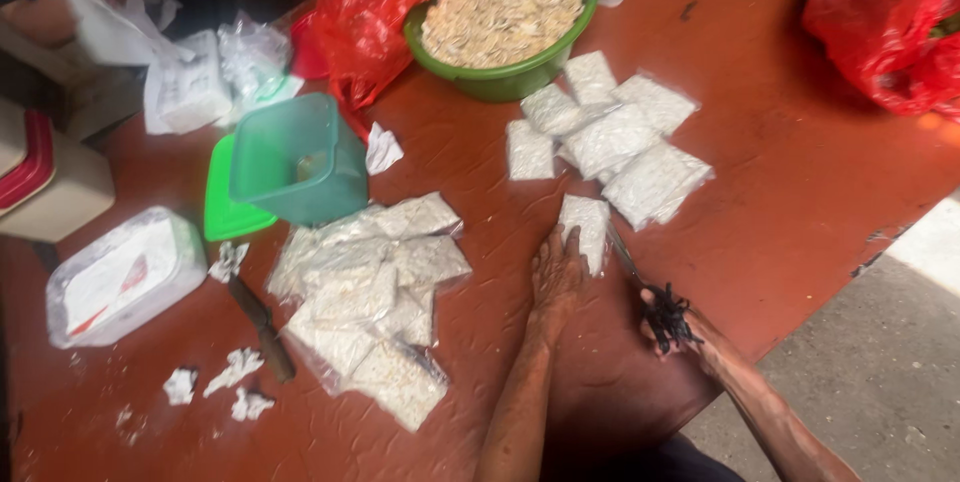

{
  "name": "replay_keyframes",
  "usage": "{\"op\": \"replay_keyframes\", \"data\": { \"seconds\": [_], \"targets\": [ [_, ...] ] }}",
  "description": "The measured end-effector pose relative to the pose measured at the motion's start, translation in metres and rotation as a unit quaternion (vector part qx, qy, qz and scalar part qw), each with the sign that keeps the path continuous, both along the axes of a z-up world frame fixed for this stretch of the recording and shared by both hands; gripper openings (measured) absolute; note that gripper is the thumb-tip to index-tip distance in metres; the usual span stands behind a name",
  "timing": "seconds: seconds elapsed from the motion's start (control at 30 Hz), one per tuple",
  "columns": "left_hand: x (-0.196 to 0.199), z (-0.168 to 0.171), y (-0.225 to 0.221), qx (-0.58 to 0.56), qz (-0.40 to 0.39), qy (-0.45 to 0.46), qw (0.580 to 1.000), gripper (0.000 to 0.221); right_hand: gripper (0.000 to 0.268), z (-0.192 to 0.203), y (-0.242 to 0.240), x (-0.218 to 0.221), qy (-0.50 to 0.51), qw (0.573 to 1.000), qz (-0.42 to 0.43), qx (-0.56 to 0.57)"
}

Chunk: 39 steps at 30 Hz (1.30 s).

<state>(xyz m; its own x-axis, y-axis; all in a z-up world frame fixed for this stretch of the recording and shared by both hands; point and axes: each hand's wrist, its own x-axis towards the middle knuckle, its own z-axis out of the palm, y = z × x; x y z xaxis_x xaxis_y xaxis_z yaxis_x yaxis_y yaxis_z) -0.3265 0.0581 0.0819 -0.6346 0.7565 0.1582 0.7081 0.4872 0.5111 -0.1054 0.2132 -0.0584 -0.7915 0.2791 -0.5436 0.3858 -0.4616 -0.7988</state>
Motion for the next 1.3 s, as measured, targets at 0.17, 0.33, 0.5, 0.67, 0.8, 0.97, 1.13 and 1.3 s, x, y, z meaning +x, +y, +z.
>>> {"op": "replay_keyframes", "data": {
  "seconds": [0.17,0.33,0.5,0.67,0.8,0.97,1.13,1.3],
  "targets": [
    [-0.003,-0.024,-0.073,0.064,-0.014,-0.082,0.995,0.054,0.073,-0.011,-0.017,0.020,0.226,0.969,0.049,-0.085],
    [0.040,-0.015,-0.138,0.033,0.042,0.138,0.989,0.054,0.069,0.001,-0.028,0.019,0.260,0.930,0.077,-0.246],
    [0.168,0.025,-0.105,0.058,-0.259,-0.120,0.957,0.063,0.082,0.072,-0.039,0.058,-0.003,0.994,-0.105,0.030],
    [0.122,0.051,-0.093,0.008,-0.293,-0.162,0.942,0.040,0.099,0.122,-0.037,0.094,-0.019,0.988,-0.112,0.106],
    [0.027,0.042,-0.070,0.114,-0.048,-0.038,0.992,0.042,0.109,0.099,-0.042,0.080,0.010,0.995,-0.066,0.079],
    [0.001,0.009,-0.029,0.058,0.023,-0.025,0.998,0.055,0.108,0.066,-0.047,0.011,0.143,0.983,0.003,-0.117],
    [0.041,-0.014,-0.071,0.072,0.020,-0.014,0.997,0.054,0.098,0.090,-0.082,0.041,0.067,0.988,0.074,0.117],
    [0.091,-0.013,-0.119,0.071,0.063,-0.049,0.994,0.055,0.094,0.122,-0.125,0.093,-0.164,0.966,0.101,0.173]
  ]
}}
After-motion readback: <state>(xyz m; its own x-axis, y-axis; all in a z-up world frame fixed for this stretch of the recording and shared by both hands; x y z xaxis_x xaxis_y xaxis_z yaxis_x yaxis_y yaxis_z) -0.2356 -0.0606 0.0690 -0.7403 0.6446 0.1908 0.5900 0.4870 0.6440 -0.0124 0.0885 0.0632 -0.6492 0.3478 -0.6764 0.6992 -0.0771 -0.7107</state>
